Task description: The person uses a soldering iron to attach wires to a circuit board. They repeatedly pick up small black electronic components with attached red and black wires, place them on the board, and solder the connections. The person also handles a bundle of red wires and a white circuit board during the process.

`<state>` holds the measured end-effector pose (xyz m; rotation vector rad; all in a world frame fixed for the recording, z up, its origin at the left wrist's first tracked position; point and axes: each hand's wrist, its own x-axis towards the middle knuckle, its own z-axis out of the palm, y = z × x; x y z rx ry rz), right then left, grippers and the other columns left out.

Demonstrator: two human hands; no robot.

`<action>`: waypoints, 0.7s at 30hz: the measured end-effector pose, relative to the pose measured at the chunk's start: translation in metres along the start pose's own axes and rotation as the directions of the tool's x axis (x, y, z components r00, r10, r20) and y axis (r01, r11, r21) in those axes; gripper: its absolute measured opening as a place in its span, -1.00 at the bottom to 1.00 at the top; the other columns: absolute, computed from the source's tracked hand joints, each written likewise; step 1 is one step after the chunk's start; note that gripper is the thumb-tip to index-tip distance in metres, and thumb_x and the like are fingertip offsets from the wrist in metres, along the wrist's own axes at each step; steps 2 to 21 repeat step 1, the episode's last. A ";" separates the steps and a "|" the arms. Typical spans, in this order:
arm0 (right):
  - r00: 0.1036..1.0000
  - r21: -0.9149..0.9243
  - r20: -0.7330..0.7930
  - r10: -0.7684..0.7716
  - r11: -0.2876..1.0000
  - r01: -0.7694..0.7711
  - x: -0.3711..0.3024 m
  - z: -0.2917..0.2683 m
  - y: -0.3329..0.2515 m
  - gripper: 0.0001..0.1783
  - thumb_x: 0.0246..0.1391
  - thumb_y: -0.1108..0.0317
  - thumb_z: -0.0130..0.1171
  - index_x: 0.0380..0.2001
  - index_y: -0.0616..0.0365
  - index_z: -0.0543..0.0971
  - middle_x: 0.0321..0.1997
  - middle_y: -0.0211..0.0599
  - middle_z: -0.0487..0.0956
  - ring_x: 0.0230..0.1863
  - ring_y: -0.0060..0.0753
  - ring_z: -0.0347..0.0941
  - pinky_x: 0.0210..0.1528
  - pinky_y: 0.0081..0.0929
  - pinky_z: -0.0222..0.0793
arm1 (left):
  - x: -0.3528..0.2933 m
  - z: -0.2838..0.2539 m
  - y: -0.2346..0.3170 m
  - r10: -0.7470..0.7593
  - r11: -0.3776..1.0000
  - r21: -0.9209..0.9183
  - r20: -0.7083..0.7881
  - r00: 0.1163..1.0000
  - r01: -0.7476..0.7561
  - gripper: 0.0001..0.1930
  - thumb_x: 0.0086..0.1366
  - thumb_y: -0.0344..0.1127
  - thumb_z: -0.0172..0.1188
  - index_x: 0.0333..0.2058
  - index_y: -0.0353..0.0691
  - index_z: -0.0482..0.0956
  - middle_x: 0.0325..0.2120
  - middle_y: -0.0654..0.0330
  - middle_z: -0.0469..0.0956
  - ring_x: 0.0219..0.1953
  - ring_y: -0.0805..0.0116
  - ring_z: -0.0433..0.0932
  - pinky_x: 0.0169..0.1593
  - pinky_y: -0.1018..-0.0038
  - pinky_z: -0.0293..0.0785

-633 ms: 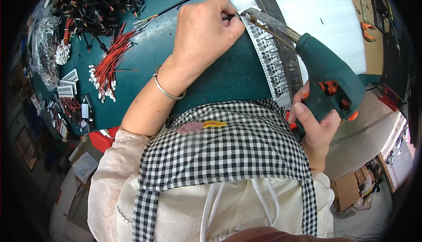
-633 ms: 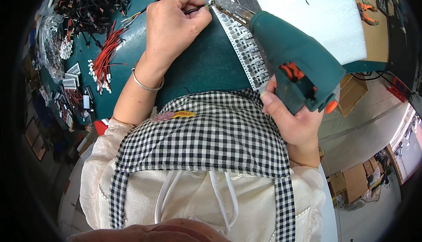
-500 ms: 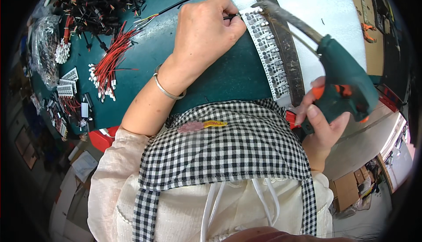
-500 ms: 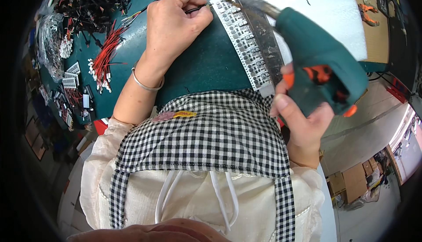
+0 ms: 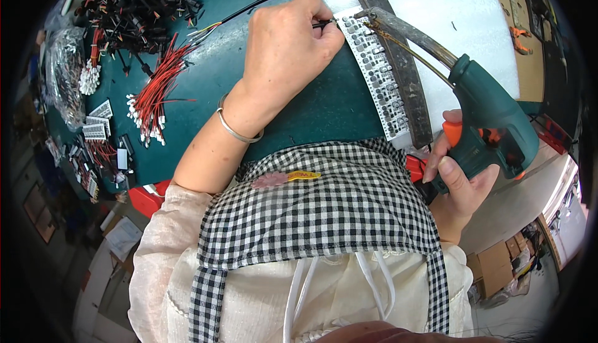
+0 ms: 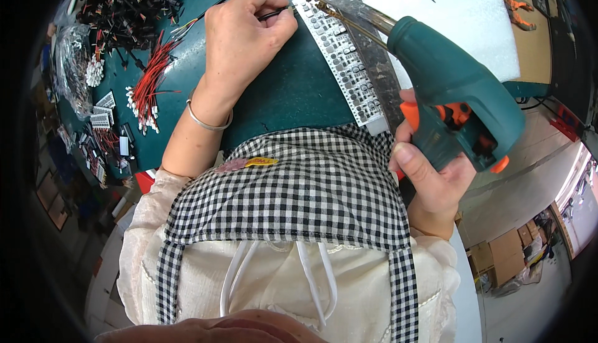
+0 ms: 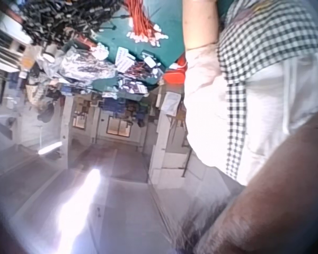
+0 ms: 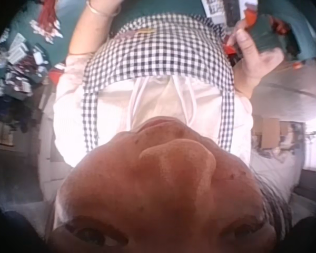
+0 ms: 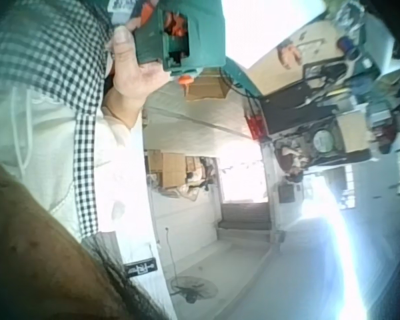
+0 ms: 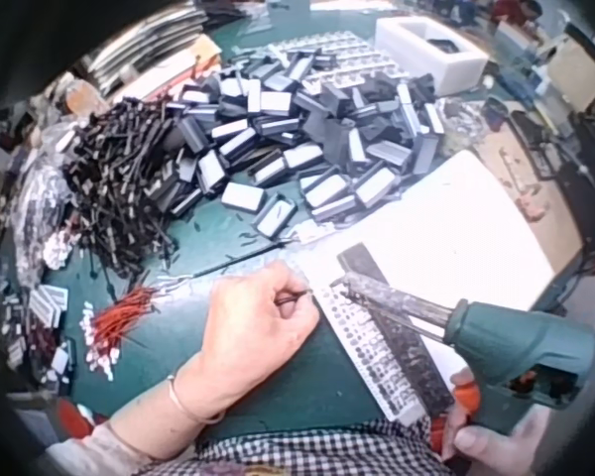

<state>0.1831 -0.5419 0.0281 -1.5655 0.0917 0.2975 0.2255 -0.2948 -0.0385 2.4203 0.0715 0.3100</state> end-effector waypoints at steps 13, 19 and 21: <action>1.000 -0.010 0.000 0.001 1.000 -0.001 -0.001 -0.001 -0.001 -0.28 -0.10 0.30 0.36 0.01 0.59 0.28 -0.60 -0.14 0.43 -0.72 -0.45 0.35 -0.69 -0.63 0.26 | 0.000 0.000 0.000 0.005 1.000 0.000 -0.002 1.000 -0.005 -0.88 -0.03 -0.43 0.25 -0.46 -0.30 0.63 -0.67 0.20 0.58 -0.65 0.52 0.55 -0.50 0.60 0.44; 1.000 -0.010 0.000 0.001 1.000 -0.001 -0.001 -0.001 -0.001 -0.28 -0.10 0.30 0.36 0.01 0.59 0.28 -0.60 -0.14 0.43 -0.72 -0.45 0.35 -0.69 -0.63 0.26 | 0.000 0.000 0.000 0.005 1.000 0.000 -0.002 1.000 -0.005 -0.88 -0.03 -0.43 0.25 -0.46 -0.30 0.63 -0.67 0.20 0.58 -0.65 0.52 0.55 -0.50 0.60 0.44; 1.000 -0.010 0.000 0.001 1.000 -0.001 -0.001 -0.001 -0.001 -0.28 -0.10 0.30 0.36 0.01 0.59 0.28 -0.60 -0.14 0.43 -0.72 -0.45 0.35 -0.69 -0.63 0.26 | 0.000 0.000 0.000 0.005 1.000 0.000 -0.002 1.000 -0.005 -0.88 -0.03 -0.43 0.25 -0.46 -0.30 0.63 -0.67 0.20 0.58 -0.65 0.52 0.55 -0.50 0.60 0.44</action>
